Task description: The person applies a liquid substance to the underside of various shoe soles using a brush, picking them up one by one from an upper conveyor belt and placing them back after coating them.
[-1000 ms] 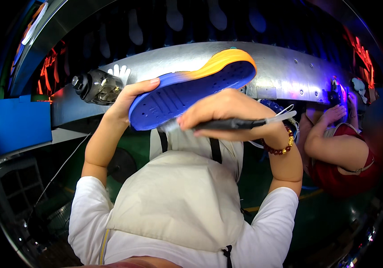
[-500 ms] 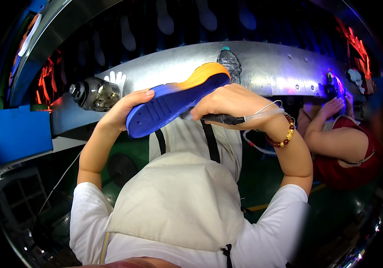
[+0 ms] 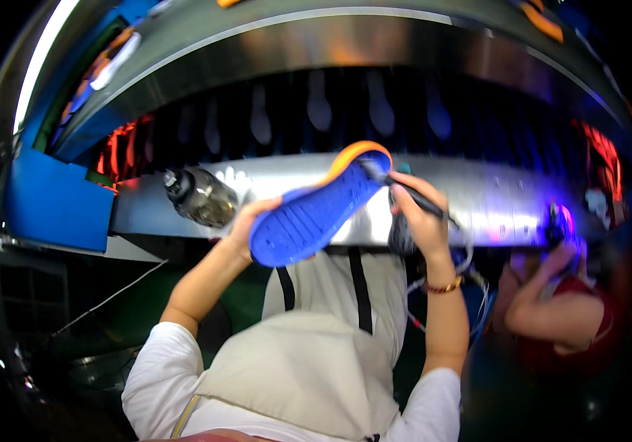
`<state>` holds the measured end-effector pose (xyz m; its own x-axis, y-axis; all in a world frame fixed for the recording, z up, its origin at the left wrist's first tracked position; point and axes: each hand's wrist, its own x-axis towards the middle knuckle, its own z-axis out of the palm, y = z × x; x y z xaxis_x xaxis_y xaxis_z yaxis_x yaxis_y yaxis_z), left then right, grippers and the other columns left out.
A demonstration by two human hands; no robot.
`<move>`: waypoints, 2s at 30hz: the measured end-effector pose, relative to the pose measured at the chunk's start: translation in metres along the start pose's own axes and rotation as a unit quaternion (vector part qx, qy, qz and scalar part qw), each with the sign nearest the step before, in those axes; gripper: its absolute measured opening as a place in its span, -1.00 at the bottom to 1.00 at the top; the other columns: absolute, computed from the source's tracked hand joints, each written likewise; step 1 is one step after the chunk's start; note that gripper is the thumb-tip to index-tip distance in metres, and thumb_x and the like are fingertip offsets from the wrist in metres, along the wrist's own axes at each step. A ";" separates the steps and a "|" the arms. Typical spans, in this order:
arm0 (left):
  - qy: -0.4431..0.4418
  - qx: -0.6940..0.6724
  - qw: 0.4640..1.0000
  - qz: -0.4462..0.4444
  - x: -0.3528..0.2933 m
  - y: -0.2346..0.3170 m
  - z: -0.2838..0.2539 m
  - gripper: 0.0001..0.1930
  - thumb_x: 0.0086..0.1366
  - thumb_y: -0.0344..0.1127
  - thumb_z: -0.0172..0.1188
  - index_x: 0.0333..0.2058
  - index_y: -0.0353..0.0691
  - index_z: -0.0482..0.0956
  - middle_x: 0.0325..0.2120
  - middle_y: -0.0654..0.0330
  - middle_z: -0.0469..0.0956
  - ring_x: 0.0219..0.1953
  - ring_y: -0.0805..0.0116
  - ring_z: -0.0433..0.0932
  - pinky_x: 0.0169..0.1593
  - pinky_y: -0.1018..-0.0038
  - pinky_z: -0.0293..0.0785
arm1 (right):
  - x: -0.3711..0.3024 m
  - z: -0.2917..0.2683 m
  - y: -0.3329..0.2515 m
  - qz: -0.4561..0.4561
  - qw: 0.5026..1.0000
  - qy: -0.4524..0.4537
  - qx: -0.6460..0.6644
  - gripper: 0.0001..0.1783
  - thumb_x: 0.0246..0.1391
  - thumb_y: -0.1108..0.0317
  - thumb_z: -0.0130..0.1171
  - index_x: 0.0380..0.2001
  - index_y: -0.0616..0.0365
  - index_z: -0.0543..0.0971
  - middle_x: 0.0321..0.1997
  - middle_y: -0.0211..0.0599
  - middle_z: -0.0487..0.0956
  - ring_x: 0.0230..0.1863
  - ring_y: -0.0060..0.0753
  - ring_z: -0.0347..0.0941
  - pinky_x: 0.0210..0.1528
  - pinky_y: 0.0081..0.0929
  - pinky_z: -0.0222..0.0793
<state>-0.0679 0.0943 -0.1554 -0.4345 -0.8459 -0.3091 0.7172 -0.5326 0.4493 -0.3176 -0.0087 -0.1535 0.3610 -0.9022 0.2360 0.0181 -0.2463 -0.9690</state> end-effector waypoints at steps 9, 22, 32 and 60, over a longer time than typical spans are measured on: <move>-0.049 0.124 0.961 0.242 -0.026 0.046 0.023 -0.38 0.15 -0.09 -0.11 0.11 -0.38 0.12 -0.01 -0.13 0.31 -0.05 0.03 0.41 0.00 0.16 0.36 | -0.044 0.024 -0.023 0.039 0.955 -0.193 0.223 -0.78 -0.09 0.55 0.07 -0.31 0.40 0.52 -0.23 0.06 0.52 -0.59 -0.55 0.43 -0.52 -0.68 0.39; 0.159 0.105 0.792 0.580 0.024 0.281 0.075 -0.27 0.17 0.06 -0.12 0.18 -0.26 -0.09 0.16 -0.12 -0.01 0.18 0.02 0.07 0.19 0.17 0.04 | -0.069 0.015 0.021 0.096 0.943 0.016 0.320 -0.74 0.01 0.40 0.04 -0.26 0.38 0.47 -0.21 0.07 0.51 -0.60 -0.50 0.42 -0.50 -0.67 0.37; 0.503 0.759 0.295 0.289 0.100 0.292 0.076 -0.17 -0.01 0.03 0.14 0.17 -0.17 -0.03 0.13 -0.10 0.02 0.16 -0.03 0.07 0.15 0.22 0.12 | -0.081 0.009 0.030 0.113 0.937 0.028 0.328 -0.76 0.01 0.45 -0.01 -0.24 0.37 0.46 -0.17 0.10 0.49 -0.54 -0.46 0.43 -0.38 -0.62 0.37; -0.144 0.097 0.901 0.397 0.010 0.067 -0.026 -0.35 0.08 -0.10 0.11 0.07 -0.35 0.16 -0.06 -0.08 0.35 -0.06 0.11 0.42 0.03 0.21 0.34 | -0.084 -0.015 0.021 0.064 0.943 0.058 0.322 -0.73 0.00 0.41 0.03 -0.25 0.39 0.46 -0.19 0.04 0.50 -0.38 -0.40 0.46 -0.27 -0.57 0.37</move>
<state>-0.0103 0.0510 -0.1501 0.0311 -0.9194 0.3920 0.7680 0.2730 0.5794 -0.3613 0.0567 -0.1924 0.2951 -0.9516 0.0853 0.5570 0.0988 -0.8246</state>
